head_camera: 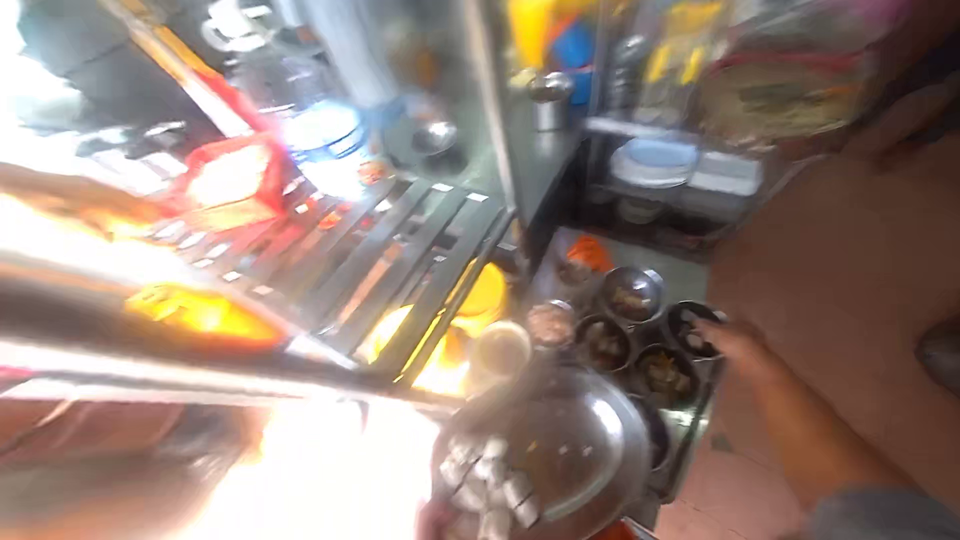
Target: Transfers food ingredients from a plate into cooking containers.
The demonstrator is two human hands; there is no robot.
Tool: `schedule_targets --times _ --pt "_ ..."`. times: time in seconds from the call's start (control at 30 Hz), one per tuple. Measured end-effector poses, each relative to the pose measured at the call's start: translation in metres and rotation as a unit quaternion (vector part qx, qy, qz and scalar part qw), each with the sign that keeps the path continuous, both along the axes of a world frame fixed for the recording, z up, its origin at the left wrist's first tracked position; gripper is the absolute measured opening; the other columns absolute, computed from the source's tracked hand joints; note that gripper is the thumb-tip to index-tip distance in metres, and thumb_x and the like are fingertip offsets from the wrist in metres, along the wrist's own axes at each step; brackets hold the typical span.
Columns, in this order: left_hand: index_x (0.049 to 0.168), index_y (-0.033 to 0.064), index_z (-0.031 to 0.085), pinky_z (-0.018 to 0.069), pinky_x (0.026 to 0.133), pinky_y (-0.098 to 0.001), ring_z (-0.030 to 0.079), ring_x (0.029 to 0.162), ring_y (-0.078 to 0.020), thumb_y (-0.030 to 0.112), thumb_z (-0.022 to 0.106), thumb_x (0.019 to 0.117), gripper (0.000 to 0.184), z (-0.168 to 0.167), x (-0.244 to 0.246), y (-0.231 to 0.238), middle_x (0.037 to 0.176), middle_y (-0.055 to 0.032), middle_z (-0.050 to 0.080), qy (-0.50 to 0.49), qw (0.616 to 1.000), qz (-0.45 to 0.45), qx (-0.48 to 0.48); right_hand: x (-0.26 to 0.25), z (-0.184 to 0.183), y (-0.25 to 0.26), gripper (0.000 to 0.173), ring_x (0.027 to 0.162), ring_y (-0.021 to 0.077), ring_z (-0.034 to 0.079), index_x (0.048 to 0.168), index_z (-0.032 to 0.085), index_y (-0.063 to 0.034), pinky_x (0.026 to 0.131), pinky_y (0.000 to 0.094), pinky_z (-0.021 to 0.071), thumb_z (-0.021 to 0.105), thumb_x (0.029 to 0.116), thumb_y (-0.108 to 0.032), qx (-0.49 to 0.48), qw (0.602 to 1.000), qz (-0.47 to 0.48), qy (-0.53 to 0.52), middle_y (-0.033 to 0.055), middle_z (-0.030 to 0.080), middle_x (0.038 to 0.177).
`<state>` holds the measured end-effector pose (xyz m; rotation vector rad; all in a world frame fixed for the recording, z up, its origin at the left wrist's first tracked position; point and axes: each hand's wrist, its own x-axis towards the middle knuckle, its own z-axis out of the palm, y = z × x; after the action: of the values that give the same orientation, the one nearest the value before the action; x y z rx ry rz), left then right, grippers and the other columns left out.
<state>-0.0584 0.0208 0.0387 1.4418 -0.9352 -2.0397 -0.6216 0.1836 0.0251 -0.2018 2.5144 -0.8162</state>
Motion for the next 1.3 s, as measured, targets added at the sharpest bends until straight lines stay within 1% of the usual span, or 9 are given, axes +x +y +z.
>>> schedule_targets --times 0.17,0.23,0.37,0.5,0.77,0.93,1.03,1.13,1.3 --pt "0.099 0.0003 0.065 0.0605 0.076 -0.0479 0.072 0.086 -0.0268 0.002 0.062 0.072 0.028 -0.002 -0.018 0.001 0.094 -0.0177 0.072 0.106 0.993 0.017 0.054 0.128 0.084 -0.045 0.044 0.099 0.029 0.072 0.142 0.054 -0.011 0.083 0.0527 0.0632 0.06 0.1023 -0.029 -0.192 0.96 0.205 -0.017 0.0153 0.068 0.121" --pt "0.099 0.0012 0.066 0.0602 0.077 -0.0467 0.072 0.087 -0.0252 0.003 0.061 0.0745 0.025 0.006 -0.025 0.001 0.095 -0.0161 0.073 0.107 0.993 -0.005 0.057 0.201 0.107 -0.065 0.046 0.104 0.021 0.071 0.141 0.058 -0.0138 0.09 0.044 0.0617 0.063 0.0999 -0.033 -0.168 0.914 0.366 -0.055 0.0091 0.069 0.122" --pt "0.101 -0.0001 0.063 0.0598 0.077 -0.0471 0.071 0.088 -0.0257 0.001 0.059 0.0761 0.026 0.014 -0.043 0.002 0.096 -0.0167 0.072 0.097 0.992 -0.03 0.069 0.298 0.117 -0.103 0.06 0.117 0.0314 0.064 0.151 0.049 -0.0384 0.091 0.051 0.0583 0.067 0.0939 -0.028 -0.036 0.822 0.568 0.031 0.0134 0.052 0.146" --pt "0.095 0.0003 0.066 0.0598 0.074 -0.0461 0.071 0.085 -0.0246 0.0 0.06 0.0731 0.022 0.021 -0.05 0.002 0.092 -0.0158 0.072 0.091 0.99 -0.072 0.076 0.321 0.107 -0.122 0.053 0.119 0.0365 0.058 0.136 0.062 -0.0298 0.088 0.0516 0.0575 0.072 0.0841 -0.022 0.049 0.806 0.59 0.016 0.0185 0.048 0.141" --pt "0.091 0.0019 0.067 0.06 0.074 -0.0455 0.072 0.085 -0.0245 0.0 0.06 0.0731 0.02 0.014 -0.04 0.001 0.091 -0.015 0.073 0.099 0.989 -0.083 0.07 0.274 0.071 -0.094 0.041 0.098 0.0171 0.064 0.112 0.066 -0.016 0.081 0.039 0.0565 0.079 0.0753 -0.028 -0.121 0.875 0.423 -0.2 0.005 0.064 0.109" --pt "0.092 0.0015 0.067 0.0601 0.074 -0.0458 0.072 0.085 -0.0251 -0.002 0.059 0.0728 0.021 0.012 -0.037 -0.004 0.092 -0.0157 0.073 0.116 0.989 -0.066 0.063 0.254 0.074 -0.073 0.04 0.088 0.0246 0.068 0.115 0.061 -0.0077 0.068 0.0406 0.0609 0.079 0.0785 -0.01 -0.275 0.864 0.216 -0.362 0.0128 0.067 0.104" --pt "0.092 0.0019 0.067 0.0606 0.072 -0.0455 0.072 0.084 -0.0248 -0.002 0.06 0.0713 0.022 0.011 -0.036 -0.004 0.091 -0.0159 0.073 0.118 0.989 -0.052 0.074 0.246 0.076 -0.062 0.036 0.073 0.0225 0.066 0.12 0.055 -0.0106 0.054 0.0365 0.0569 0.064 0.0851 -0.01 -0.369 0.786 0.136 -0.478 0.0121 0.063 0.099" --pt "0.088 0.0026 0.066 0.0603 0.07 -0.0451 0.072 0.08 -0.0244 -0.002 0.06 0.0697 0.02 0.01 -0.038 -0.003 0.088 -0.0158 0.073 0.117 0.989 -0.038 0.077 0.242 0.063 -0.052 0.034 0.081 0.0243 0.068 0.121 0.064 -0.0179 0.05 0.0319 0.0528 0.062 0.0892 -0.029 -0.495 0.618 0.061 -0.608 0.0134 0.066 0.104" --pt "0.094 0.0009 0.065 0.0609 0.071 -0.046 0.072 0.083 -0.0254 -0.003 0.06 0.0693 0.025 0.007 -0.038 -0.005 0.091 -0.0169 0.073 0.115 0.989 -0.032 0.083 0.254 0.062 -0.042 0.05 0.123 0.047 0.06 0.128 0.068 -0.0111 0.084 0.0583 0.0582 0.053 0.0938 -0.044 -0.557 0.487 -0.037 -0.672 0.0264 0.059 0.138"
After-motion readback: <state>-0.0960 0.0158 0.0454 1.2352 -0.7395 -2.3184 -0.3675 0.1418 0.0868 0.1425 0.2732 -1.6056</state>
